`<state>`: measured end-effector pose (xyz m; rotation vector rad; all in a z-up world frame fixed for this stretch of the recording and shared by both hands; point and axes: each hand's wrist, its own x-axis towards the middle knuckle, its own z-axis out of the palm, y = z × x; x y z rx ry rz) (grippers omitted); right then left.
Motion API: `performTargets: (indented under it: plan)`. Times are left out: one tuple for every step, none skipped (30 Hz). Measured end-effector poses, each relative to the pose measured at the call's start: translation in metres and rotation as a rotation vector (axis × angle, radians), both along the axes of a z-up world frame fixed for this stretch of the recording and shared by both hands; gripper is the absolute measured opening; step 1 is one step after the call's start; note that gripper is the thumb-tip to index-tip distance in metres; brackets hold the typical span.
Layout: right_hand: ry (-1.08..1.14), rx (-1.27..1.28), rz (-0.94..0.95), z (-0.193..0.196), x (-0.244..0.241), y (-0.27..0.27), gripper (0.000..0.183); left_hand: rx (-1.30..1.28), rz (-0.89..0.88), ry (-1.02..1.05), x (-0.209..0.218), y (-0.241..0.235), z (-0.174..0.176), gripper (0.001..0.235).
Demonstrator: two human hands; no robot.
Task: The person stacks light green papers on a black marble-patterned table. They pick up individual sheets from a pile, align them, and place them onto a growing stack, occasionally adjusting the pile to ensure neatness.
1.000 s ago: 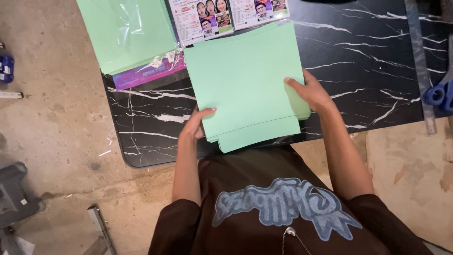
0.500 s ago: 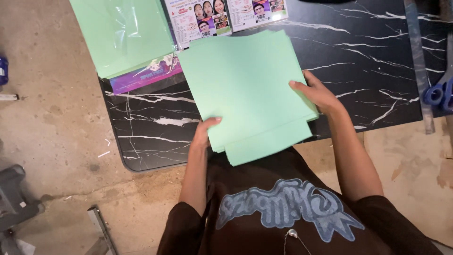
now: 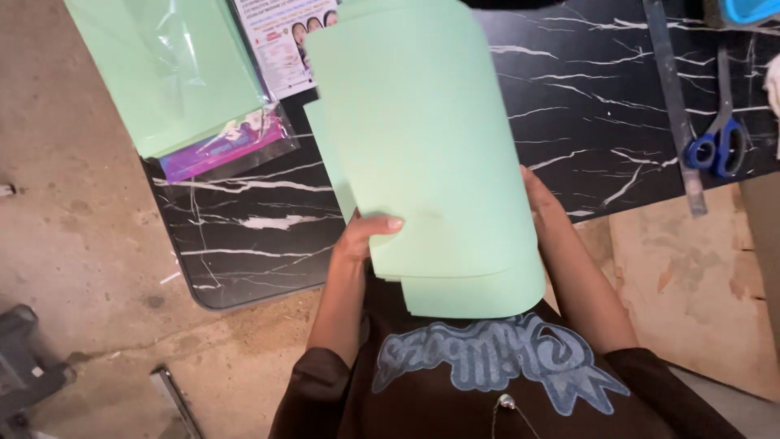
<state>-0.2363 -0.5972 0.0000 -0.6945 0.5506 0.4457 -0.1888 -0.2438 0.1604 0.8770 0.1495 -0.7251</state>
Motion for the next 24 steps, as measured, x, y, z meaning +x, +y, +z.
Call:
performTargets:
  plan:
    - [0.037, -0.132, -0.011, 0.006, 0.004, 0.003, 0.076, 0.016, 0.001, 0.002, 0.0, -0.006, 0.006, 0.077]
    - [0.04, -0.13, 0.004, 0.03, -0.005, 0.0, 0.076, 0.018, 0.016, 0.005, -0.002, -0.013, 0.005, 0.077]
    - [0.007, 0.01, -0.042, 0.052, -0.008, -0.001, 0.082, 0.058, 0.014, -0.002, -0.002, -0.018, 0.004, 0.08]
    - [-0.022, 0.153, -0.087, 0.075, -0.011, -0.001, 0.088, 0.097, 0.012, -0.009, -0.002, -0.023, 0.003, 0.083]
    - [-0.021, 0.15, -0.073, 0.078, -0.006, -0.008, 0.088, 0.094, 0.026, -0.008, -0.004, -0.023, 0.001, 0.083]
    - [-0.137, 0.017, 0.013, 0.081, 0.0, -0.015, 0.097, 0.138, 0.04, -0.03, -0.006, -0.024, -0.002, 0.088]
    - [-0.253, -0.113, 0.093, 0.083, 0.004, -0.021, 0.106, 0.183, 0.046, -0.05, -0.008, -0.023, -0.004, 0.094]
    - [-0.252, -0.113, 0.1, 0.085, 0.009, -0.023, 0.106, 0.182, 0.053, -0.048, -0.01, -0.015, -0.015, 0.094]
    - [-0.229, -0.201, 0.137, 0.086, 0.013, -0.024, 0.106, 0.222, 0.054, -0.024, -0.012, -0.007, -0.026, 0.1]
    - [-0.205, -0.289, 0.174, 0.087, 0.016, -0.025, 0.106, 0.261, 0.054, 0.0, -0.016, 0.001, -0.037, 0.106]
    - [-0.203, -0.287, 0.179, 0.091, 0.021, -0.021, 0.106, 0.262, 0.059, 0.004, -0.021, 0.015, -0.05, 0.106]
    - [-0.206, -0.339, 0.205, 0.096, 0.025, -0.017, 0.097, 0.327, 0.065, 0.06, -0.026, 0.029, -0.061, 0.11]
    - [-0.214, -0.393, 0.229, 0.101, 0.032, -0.012, 0.088, 0.391, 0.07, 0.111, -0.028, 0.044, -0.073, 0.115]
    - [-0.218, -0.393, 0.231, 0.099, 0.036, -0.006, 0.088, 0.391, 0.074, 0.109, -0.027, 0.054, -0.071, 0.115]
    - [-0.248, -0.414, 0.242, 0.096, 0.04, -0.001, 0.083, 0.434, 0.087, 0.104, -0.027, 0.065, -0.068, 0.116]
    - [-0.277, -0.434, 0.252, 0.095, 0.044, 0.004, 0.078, 0.478, 0.101, 0.099, -0.026, 0.076, -0.065, 0.117]
    - [-0.285, -0.434, 0.256, 0.105, 0.051, 0.018, 0.078, 0.478, 0.108, 0.094, -0.024, 0.083, -0.064, 0.117]
    - [-0.224, -0.512, 0.285, 0.115, 0.057, 0.033, 0.075, 0.537, 0.096, 0.099, -0.021, 0.09, -0.063, 0.117]
    - [-0.159, -0.591, 0.314, 0.125, 0.063, 0.047, 0.073, 0.596, 0.083, 0.107, -0.019, 0.097, -0.063, 0.117]
    - [-0.165, -0.592, 0.319, 0.115, 0.065, 0.052, 0.073, 0.595, 0.09, 0.106, -0.015, 0.103, -0.072, 0.117]
    - [-0.187, -0.616, 0.316, 0.105, 0.066, 0.057, 0.071, 0.609, 0.081, 0.125, -0.013, 0.109, -0.081, 0.116]
    - [-0.21, -0.641, 0.313, 0.094, 0.066, 0.061, 0.069, 0.623, 0.072, 0.145, -0.01, 0.114, -0.09, 0.114]
    - [-0.21, -0.642, 0.32, 0.087, 0.065, 0.063, 0.069, 0.621, 0.077, 0.149, -0.008, 0.115, -0.091, 0.114]
    - [-0.219, -0.686, 0.349, 0.08, 0.063, 0.066, 0.071, 0.56, 0.085, 0.068, -0.006, 0.116, -0.092, 0.111]
